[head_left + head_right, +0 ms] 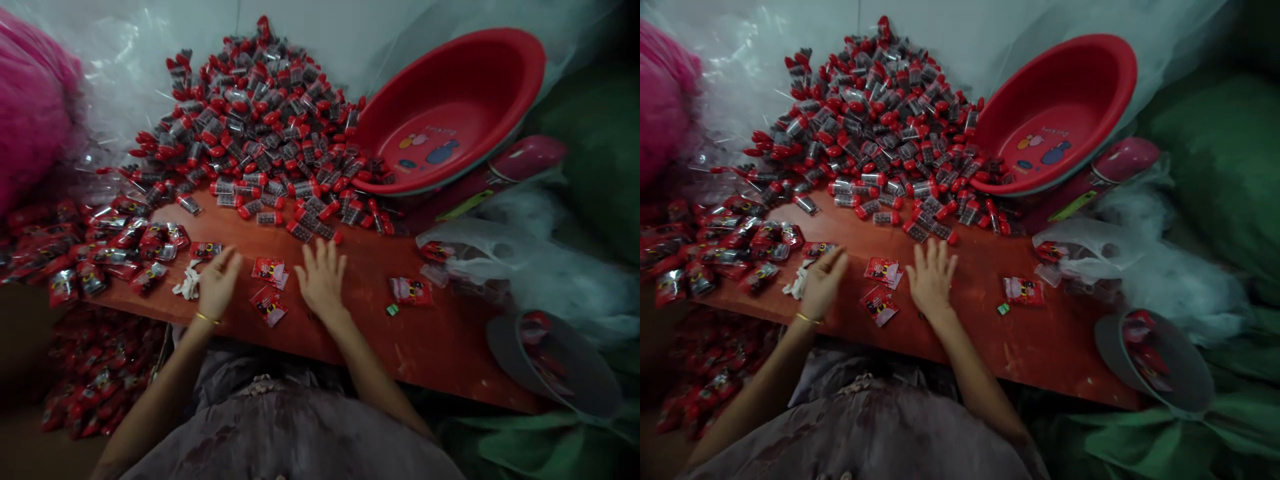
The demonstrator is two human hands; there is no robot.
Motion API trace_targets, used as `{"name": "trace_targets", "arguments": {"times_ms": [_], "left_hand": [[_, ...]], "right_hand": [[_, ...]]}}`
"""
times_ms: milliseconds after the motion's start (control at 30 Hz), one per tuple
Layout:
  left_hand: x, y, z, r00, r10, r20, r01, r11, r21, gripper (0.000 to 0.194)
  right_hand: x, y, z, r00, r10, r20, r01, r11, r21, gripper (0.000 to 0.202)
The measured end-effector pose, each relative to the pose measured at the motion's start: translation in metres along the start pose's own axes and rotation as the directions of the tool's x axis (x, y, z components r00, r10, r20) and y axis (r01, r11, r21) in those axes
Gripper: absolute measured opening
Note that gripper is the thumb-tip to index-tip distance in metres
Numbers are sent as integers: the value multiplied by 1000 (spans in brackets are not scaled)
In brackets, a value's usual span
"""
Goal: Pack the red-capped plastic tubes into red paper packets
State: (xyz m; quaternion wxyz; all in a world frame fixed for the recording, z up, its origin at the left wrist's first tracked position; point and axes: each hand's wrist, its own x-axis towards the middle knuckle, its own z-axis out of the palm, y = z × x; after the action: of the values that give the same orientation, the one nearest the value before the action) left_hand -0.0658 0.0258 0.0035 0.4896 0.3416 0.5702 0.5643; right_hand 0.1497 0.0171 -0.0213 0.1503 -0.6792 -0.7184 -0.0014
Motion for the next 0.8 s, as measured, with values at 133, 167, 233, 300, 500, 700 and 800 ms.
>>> {"name": "trace_targets", "arguments": {"times_ms": [133, 167, 233, 300, 500, 700, 800], "left_hand": [[-25, -32, 21, 923, 265, 279, -382, 545, 747, 39], [-27, -37, 23, 902, 269, 339, -427, 435, 792, 39], [-27, -43, 25, 868, 259, 425, -491, 305, 816, 38], [-25, -46, 29, 845, 261, 467, -528, 265, 807, 39], [-19, -47, 38, 853, 355, 382, -497, 333, 801, 54], [-19, -39, 34, 871, 315, 377, -467, 293, 835, 41], [-20, -34, 32, 861, 376, 342, -473, 345, 811, 43]], "right_hand": [[2, -29, 13, 935, -349, 68, 334, 928, 163, 37], [2, -30, 16, 933, -355, 63, 339, 923, 184, 34], [2, -27, 20, 943, -332, 27, 320, 924, 209, 30], [-1, -23, 20, 955, -296, -14, 291, 930, 224, 28], [-5, -20, 17, 977, -213, -14, 211, 953, 216, 30], [-5, -20, 16, 968, -248, -29, 248, 940, 233, 30], [-5, -19, 14, 970, -211, -118, 237, 927, 292, 25]]}}
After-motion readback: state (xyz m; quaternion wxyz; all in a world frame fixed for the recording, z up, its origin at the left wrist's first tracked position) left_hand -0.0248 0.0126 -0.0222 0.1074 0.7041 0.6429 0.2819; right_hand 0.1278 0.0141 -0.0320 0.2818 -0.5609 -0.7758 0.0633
